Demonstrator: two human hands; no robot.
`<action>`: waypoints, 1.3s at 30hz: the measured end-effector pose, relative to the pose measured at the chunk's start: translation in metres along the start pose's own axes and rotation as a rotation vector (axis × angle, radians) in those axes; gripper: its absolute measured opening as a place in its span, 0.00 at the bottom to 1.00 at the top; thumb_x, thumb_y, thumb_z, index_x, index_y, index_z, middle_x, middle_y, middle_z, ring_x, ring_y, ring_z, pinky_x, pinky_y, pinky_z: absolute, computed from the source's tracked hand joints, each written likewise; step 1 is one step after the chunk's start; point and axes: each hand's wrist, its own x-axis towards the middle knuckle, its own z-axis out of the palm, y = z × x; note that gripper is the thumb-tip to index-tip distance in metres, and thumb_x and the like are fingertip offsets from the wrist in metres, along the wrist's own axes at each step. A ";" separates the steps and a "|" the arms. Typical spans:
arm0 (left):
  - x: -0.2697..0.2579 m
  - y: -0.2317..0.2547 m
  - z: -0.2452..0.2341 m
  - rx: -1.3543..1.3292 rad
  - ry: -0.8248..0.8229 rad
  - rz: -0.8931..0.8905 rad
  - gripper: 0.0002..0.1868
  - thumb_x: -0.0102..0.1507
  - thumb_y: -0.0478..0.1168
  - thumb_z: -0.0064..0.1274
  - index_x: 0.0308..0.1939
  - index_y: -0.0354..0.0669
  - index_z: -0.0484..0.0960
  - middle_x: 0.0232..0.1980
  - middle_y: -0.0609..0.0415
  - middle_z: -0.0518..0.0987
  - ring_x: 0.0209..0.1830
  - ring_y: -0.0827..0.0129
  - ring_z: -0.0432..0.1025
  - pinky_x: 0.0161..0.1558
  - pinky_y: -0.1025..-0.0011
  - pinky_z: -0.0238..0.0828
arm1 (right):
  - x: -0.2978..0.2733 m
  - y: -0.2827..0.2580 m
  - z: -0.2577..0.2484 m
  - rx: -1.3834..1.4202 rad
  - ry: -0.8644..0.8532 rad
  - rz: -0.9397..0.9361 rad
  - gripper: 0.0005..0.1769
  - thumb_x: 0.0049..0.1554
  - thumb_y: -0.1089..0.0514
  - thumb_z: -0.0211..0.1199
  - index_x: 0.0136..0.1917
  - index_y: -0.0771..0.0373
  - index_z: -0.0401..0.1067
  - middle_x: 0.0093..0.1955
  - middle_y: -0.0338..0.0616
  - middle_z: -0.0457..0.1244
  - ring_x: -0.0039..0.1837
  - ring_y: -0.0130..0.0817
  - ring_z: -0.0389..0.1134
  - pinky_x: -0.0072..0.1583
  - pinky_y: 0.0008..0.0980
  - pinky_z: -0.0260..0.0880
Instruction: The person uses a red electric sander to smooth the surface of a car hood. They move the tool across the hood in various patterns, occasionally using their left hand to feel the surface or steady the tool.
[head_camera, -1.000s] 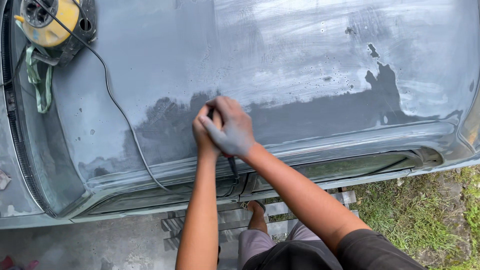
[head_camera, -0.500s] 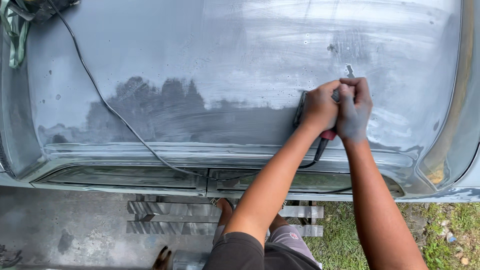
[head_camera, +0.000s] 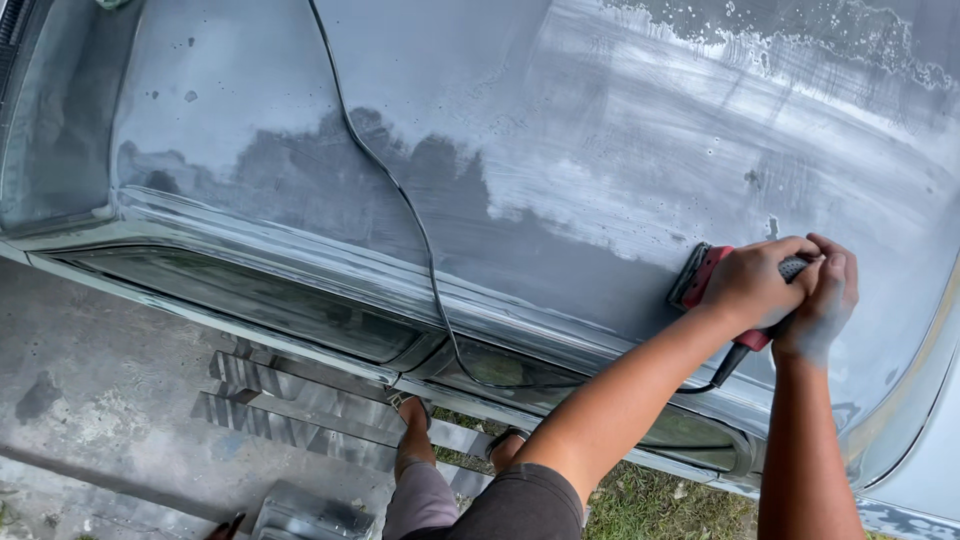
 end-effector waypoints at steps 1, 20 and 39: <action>0.001 -0.002 -0.021 -0.001 0.005 0.007 0.25 0.61 0.59 0.40 0.54 0.58 0.82 0.55 0.53 0.86 0.55 0.56 0.80 0.56 0.63 0.75 | 0.002 -0.006 0.020 0.001 -0.001 -0.008 0.27 0.69 0.42 0.44 0.65 0.64 0.70 0.60 0.44 0.63 0.61 0.32 0.63 0.62 0.30 0.64; -0.050 -0.062 -0.429 0.006 0.542 0.212 0.08 0.70 0.42 0.55 0.43 0.48 0.89 0.40 0.53 0.85 0.47 0.75 0.71 0.56 0.65 0.72 | -0.079 -0.195 0.386 0.276 -0.348 0.202 0.19 0.57 0.35 0.63 0.47 0.49 0.79 0.41 0.44 0.71 0.51 0.47 0.74 0.53 0.44 0.73; 0.027 -0.008 -0.069 -0.020 0.142 0.159 0.07 0.68 0.44 0.54 0.38 0.55 0.88 0.40 0.57 0.87 0.46 0.73 0.77 0.56 0.63 0.73 | 0.024 -0.006 0.081 0.346 0.036 0.238 0.12 0.64 0.45 0.62 0.47 0.51 0.81 0.38 0.43 0.70 0.47 0.26 0.69 0.52 0.34 0.72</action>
